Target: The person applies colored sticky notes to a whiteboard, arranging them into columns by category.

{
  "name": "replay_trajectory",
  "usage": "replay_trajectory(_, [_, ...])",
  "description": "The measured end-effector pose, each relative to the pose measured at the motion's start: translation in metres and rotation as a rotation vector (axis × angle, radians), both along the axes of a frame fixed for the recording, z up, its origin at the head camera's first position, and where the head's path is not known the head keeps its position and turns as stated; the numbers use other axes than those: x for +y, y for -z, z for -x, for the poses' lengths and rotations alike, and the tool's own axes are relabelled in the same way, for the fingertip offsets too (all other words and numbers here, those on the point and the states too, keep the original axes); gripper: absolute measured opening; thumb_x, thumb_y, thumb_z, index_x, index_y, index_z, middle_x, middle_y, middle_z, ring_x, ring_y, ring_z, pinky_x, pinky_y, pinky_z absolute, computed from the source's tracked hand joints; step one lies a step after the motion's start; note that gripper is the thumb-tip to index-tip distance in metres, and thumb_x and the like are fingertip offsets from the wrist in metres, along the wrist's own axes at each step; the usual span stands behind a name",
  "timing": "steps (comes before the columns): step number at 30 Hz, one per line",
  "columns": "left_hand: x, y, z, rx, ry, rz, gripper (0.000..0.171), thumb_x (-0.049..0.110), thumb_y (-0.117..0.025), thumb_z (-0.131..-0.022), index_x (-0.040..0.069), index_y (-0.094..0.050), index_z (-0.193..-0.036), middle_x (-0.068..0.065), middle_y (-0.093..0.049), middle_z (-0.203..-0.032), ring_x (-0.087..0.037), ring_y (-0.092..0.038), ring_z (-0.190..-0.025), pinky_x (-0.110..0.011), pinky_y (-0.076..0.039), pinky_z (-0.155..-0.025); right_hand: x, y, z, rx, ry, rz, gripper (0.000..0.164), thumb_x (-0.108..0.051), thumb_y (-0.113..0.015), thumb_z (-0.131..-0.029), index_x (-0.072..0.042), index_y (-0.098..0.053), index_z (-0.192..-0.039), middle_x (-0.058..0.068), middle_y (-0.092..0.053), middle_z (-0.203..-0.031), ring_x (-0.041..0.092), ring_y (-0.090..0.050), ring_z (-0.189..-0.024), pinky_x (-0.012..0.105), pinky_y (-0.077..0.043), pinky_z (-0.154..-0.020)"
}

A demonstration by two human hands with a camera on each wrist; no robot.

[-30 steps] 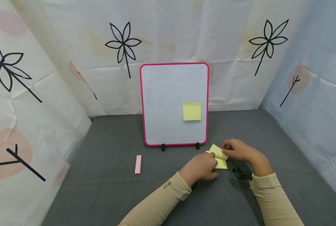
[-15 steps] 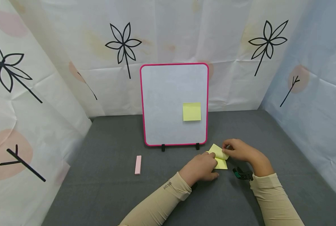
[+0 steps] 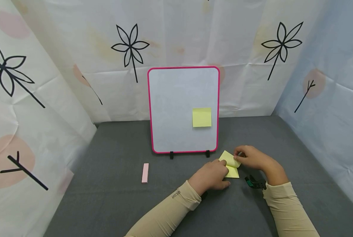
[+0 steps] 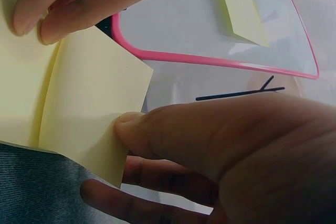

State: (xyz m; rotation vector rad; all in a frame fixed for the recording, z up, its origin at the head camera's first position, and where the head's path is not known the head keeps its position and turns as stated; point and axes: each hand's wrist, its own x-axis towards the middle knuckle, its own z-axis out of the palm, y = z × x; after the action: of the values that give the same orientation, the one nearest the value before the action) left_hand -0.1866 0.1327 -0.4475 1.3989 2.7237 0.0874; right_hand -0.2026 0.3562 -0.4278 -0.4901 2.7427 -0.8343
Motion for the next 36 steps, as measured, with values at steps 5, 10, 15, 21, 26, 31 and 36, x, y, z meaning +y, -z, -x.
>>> replay_trajectory(5, [0.0001, 0.0005, 0.0003, 0.001, -0.001, -0.002, 0.023, 0.046, -0.077, -0.096, 0.023, -0.077, -0.094, 0.006, -0.061, -0.099, -0.007, -0.046, -0.079, -0.024, -0.042, -0.063, 0.0005, 0.001, 0.0004, 0.005, 0.003, -0.004, 0.01, -0.01, -0.065, -0.104, -0.003, -0.071, -0.101, 0.009, -0.072, -0.099, 0.025, -0.072, -0.093, 0.037, -0.053, -0.073])
replay_trajectory(10, [0.0, 0.0001, 0.0003, 0.002, 0.001, -0.005, 0.023, 0.046, -0.076, -0.096, 0.023, -0.077, -0.092, 0.006, -0.061, -0.1, -0.007, -0.046, -0.078, -0.024, -0.041, -0.062, 0.0005, 0.001, 0.0009, 0.021, 0.002, -0.005, 0.01, -0.01, -0.065, -0.104, -0.003, -0.072, -0.101, 0.009, -0.072, -0.099, 0.026, -0.072, -0.093, 0.037, -0.054, -0.073])
replay_trajectory(15, [0.0013, 0.0017, 0.0012, -0.004, -0.001, -0.007, 0.024, 0.046, -0.076, -0.096, 0.022, -0.076, -0.091, 0.006, -0.062, -0.1, -0.009, -0.048, -0.08, -0.024, -0.041, -0.062, 0.0004, 0.0002, 0.0008, 0.033, 0.002, -0.003, 0.01, -0.01, -0.065, -0.104, -0.003, -0.072, -0.101, 0.01, -0.072, -0.1, 0.027, -0.073, -0.094, 0.037, -0.054, -0.073])
replay_trajectory(21, [0.0019, 0.0031, 0.0001, -0.014, -0.013, -0.012, 0.026, 0.047, -0.077, -0.095, 0.022, -0.076, -0.089, 0.006, -0.061, -0.1, -0.009, -0.049, -0.082, -0.024, -0.041, -0.062, 0.0004, 0.0004, 0.0007, 0.042, 0.009, 0.002, 0.009, -0.009, -0.065, -0.103, -0.003, -0.071, -0.1, 0.01, -0.071, -0.099, 0.028, -0.073, -0.093, 0.037, -0.054, -0.072])
replay_trajectory(26, [0.0021, 0.0031, -0.0011, -0.012, -0.019, -0.013, 0.025, 0.048, -0.077, -0.095, 0.022, -0.077, -0.091, 0.006, -0.061, -0.1, -0.009, -0.048, -0.081, -0.024, -0.041, -0.061, 0.0011, 0.001, 0.0006, 0.053, 0.018, -0.001, 0.009, -0.008, -0.064, -0.103, -0.005, -0.071, -0.098, 0.007, -0.071, -0.098, 0.027, -0.073, -0.094, 0.036, -0.053, -0.072])
replay_trajectory(31, [0.0033, 0.0043, -0.0003, -0.008, -0.017, -0.017, 0.026, 0.047, -0.076, -0.096, 0.022, -0.078, -0.092, 0.006, -0.062, -0.101, -0.009, -0.048, -0.081, -0.024, -0.04, -0.061, 0.0016, 0.0023, 0.0006, 0.063, 0.023, 0.006, 0.009, -0.008, -0.063, -0.104, -0.006, -0.071, -0.099, 0.008, -0.071, -0.1, 0.029, -0.073, -0.095, 0.038, -0.054, -0.073])
replay_trajectory(36, [0.003, 0.0051, 0.0003, -0.013, -0.014, -0.025, 0.026, 0.047, -0.076, -0.096, 0.022, -0.079, -0.095, 0.006, -0.062, -0.1, -0.008, -0.047, -0.08, -0.024, -0.04, -0.06, 0.0025, 0.0032, 0.0008, 0.069, 0.033, 0.003, 0.01, -0.01, -0.064, -0.104, -0.005, -0.072, -0.102, 0.01, -0.071, -0.102, 0.03, -0.072, -0.096, 0.039, -0.055, -0.073])
